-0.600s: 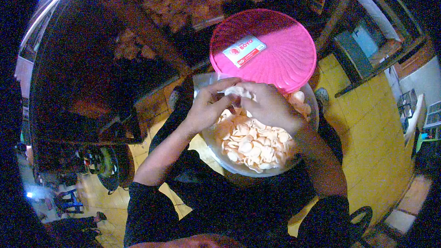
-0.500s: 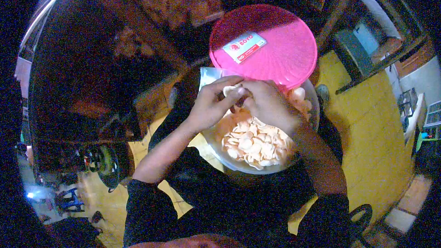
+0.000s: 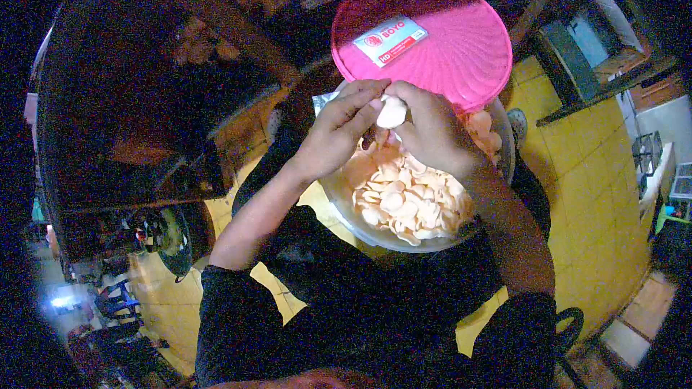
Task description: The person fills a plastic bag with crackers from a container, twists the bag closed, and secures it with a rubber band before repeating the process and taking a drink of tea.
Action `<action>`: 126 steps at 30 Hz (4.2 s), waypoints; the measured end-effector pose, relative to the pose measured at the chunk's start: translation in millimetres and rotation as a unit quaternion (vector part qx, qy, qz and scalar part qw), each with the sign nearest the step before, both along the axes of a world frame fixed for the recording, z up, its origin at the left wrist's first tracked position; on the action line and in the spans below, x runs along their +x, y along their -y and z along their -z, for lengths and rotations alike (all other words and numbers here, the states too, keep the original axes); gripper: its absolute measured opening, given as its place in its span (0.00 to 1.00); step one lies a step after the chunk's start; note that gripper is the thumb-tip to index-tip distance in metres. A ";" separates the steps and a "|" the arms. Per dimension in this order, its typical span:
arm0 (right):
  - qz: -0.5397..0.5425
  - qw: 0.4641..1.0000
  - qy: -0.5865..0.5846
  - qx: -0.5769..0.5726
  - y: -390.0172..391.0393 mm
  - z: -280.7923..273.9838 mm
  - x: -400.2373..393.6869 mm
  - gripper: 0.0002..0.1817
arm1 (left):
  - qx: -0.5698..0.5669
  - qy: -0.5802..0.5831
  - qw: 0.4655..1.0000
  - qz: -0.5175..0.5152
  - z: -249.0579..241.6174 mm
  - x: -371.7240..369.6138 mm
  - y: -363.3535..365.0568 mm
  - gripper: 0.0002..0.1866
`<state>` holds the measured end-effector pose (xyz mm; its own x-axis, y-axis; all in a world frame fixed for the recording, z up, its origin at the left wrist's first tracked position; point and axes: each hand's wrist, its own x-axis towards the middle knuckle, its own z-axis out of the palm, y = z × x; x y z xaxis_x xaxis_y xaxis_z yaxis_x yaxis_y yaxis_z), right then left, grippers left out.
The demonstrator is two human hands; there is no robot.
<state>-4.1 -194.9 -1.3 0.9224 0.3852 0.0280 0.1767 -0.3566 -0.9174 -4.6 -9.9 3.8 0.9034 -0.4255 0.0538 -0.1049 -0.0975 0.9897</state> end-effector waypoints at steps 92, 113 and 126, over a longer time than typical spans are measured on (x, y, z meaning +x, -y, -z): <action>0.082 0.979 0.158 -0.098 -0.1 6.0 -4.3 0.29 | 0.080 0.105 0.988 -0.080 17.6 -2.0 3.5 0.23; 0.005 0.993 0.017 -0.120 -9.0 -22.2 -12.7 0.25 | 0.057 -0.073 0.993 -0.072 -8.4 -4.9 -2.3 0.23; -0.139 0.837 -0.033 -0.528 1.7 38.5 -44.7 0.14 | 0.062 -0.022 0.990 -0.124 -11.3 9.8 -37.0 0.09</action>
